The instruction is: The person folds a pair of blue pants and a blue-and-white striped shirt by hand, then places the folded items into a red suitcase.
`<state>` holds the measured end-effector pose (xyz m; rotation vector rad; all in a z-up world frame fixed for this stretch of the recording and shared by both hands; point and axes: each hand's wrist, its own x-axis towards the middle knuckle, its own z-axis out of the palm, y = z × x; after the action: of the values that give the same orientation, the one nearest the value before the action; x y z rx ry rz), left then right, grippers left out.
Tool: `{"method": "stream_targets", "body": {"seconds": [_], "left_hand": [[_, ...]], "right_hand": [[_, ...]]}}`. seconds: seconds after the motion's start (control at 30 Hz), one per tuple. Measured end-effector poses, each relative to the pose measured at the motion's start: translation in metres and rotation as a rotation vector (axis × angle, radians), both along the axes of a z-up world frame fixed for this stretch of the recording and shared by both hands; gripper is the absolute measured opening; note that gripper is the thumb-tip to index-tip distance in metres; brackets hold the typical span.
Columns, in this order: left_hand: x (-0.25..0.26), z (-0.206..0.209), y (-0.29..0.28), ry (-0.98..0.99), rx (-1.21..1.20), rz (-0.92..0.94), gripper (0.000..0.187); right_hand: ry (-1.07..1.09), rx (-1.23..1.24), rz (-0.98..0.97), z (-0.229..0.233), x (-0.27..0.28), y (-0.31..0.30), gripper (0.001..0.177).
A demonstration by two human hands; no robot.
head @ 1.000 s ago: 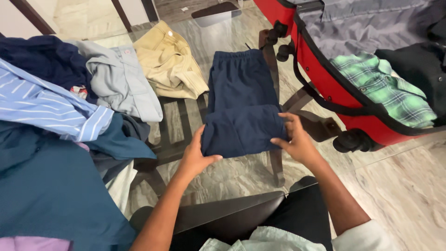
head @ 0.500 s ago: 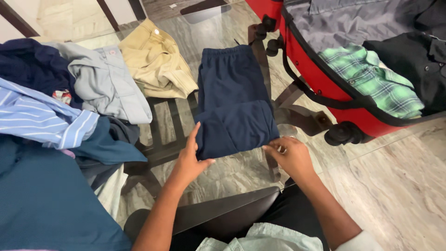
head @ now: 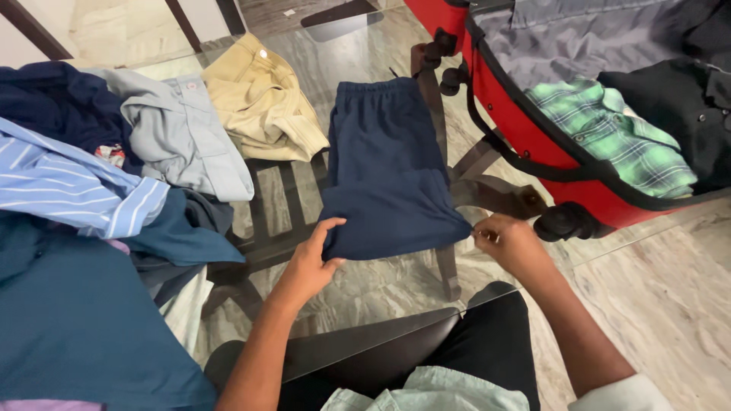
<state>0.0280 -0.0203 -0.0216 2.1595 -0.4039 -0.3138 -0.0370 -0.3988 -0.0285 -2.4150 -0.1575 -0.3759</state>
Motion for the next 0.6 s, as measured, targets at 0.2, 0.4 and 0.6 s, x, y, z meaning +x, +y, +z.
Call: {"method": "stream_targets", "body": {"seconds": [0.2,0.4,0.6], "left_hand": [[0.006,-0.002,-0.005,-0.719,-0.398,-0.062,0.066],[0.018,-0.026,-0.019,-0.176,-0.117,0.297,0.055],[0.019,-0.044,-0.011,-0.317,-0.197,0.213,0.048]], "right_hand": [[-0.045,0.201,-0.270,0.027,-0.002,0.021,0.019],[-0.063,0.081,-0.191,0.049,0.056,0.062,0.035],[0.008,-0.001,-0.151,0.030,0.084,0.063,0.033]]}}
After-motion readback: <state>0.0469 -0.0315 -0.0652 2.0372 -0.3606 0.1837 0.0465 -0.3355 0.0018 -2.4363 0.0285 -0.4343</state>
